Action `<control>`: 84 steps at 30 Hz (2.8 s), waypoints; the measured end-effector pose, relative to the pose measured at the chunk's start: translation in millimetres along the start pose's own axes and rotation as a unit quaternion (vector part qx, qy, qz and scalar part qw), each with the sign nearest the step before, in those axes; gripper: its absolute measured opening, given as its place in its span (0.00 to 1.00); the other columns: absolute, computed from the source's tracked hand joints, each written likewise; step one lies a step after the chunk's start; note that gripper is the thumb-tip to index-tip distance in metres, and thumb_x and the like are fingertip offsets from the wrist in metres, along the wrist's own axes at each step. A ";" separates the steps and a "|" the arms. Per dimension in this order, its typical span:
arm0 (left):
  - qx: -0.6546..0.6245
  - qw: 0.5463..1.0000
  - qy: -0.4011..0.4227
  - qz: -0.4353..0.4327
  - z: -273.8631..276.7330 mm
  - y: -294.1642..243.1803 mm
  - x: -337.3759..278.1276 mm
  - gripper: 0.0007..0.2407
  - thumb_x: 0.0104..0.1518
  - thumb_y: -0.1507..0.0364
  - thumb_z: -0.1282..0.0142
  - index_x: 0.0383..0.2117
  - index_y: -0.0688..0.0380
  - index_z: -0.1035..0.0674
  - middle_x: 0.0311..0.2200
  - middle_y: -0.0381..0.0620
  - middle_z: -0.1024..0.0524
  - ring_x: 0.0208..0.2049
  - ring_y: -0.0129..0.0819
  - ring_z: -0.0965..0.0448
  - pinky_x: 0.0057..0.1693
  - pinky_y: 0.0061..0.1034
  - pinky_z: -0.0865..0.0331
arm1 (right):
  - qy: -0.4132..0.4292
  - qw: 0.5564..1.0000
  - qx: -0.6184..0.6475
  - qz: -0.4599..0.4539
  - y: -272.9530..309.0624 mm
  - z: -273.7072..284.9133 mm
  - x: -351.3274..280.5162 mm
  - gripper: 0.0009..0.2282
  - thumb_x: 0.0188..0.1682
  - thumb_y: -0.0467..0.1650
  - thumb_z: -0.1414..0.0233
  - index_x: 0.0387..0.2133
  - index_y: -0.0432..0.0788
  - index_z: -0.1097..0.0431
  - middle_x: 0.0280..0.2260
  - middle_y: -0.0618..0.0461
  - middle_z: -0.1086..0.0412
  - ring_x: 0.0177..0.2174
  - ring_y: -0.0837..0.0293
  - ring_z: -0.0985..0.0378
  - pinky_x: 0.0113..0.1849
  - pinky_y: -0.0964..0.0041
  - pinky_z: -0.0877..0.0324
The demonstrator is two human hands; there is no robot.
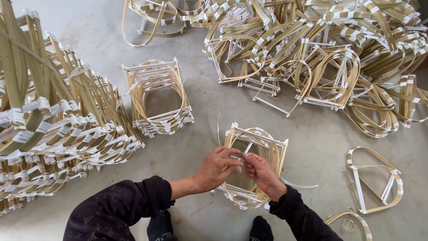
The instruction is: Assembling bamboo furniture frames using strips, adhesive, and hand tools like knives and pliers.
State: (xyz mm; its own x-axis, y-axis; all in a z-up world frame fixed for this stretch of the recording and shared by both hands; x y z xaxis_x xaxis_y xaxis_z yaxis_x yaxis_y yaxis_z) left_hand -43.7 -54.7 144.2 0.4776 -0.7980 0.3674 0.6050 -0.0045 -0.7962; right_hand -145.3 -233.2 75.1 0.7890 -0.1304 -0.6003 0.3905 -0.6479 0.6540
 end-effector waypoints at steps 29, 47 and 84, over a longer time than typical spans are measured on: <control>-0.392 0.851 0.091 0.338 -14.0 157.8 -9.9 0.14 0.63 0.70 0.52 0.16 0.56 0.29 0.15 0.37 0.34 0.18 0.22 0.40 0.28 0.21 0.45 | -0.079 0.987 0.057 0.129 -4.5 14.4 14.8 0.09 0.58 0.30 0.56 0.27 0.44 0.39 0.22 0.61 0.43 0.20 0.69 0.49 0.24 0.72 0.51; -0.201 0.948 0.128 0.212 -26.0 56.6 49.3 0.11 0.63 0.67 0.46 0.29 0.61 0.17 0.25 0.41 0.20 0.27 0.23 0.26 0.36 0.23 0.29 | -0.049 0.852 -0.355 0.382 -19.9 -1.7 22.3 0.07 0.53 0.29 0.44 0.42 0.39 0.25 0.38 0.54 0.28 0.37 0.65 0.25 0.40 0.70 0.29; 0.071 0.985 0.129 0.092 -7.5 56.5 37.2 0.03 0.52 0.76 0.46 0.27 0.61 0.21 0.27 0.50 0.20 0.30 0.47 0.19 0.37 0.40 0.27 | -0.046 0.956 -0.152 0.248 -23.3 3.5 44.5 0.07 0.53 0.30 0.44 0.36 0.37 0.28 0.24 0.58 0.29 0.21 0.69 0.32 0.23 0.73 0.35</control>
State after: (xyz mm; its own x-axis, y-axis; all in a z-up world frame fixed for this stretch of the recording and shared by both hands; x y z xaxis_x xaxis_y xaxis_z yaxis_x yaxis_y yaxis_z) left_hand 3.5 -89.2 109.3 0.4202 -0.9044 0.0743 0.6160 0.2242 -0.7552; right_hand -121.0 -226.5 31.5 0.8734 -0.4389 -0.2108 0.1108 -0.2426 0.9638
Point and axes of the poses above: each hand's wrist, its own x-axis towards the middle knuckle, its own z-axis out of the back of the hand, y = z × x, the point moved 3 cm from there along x, towards the middle knuckle
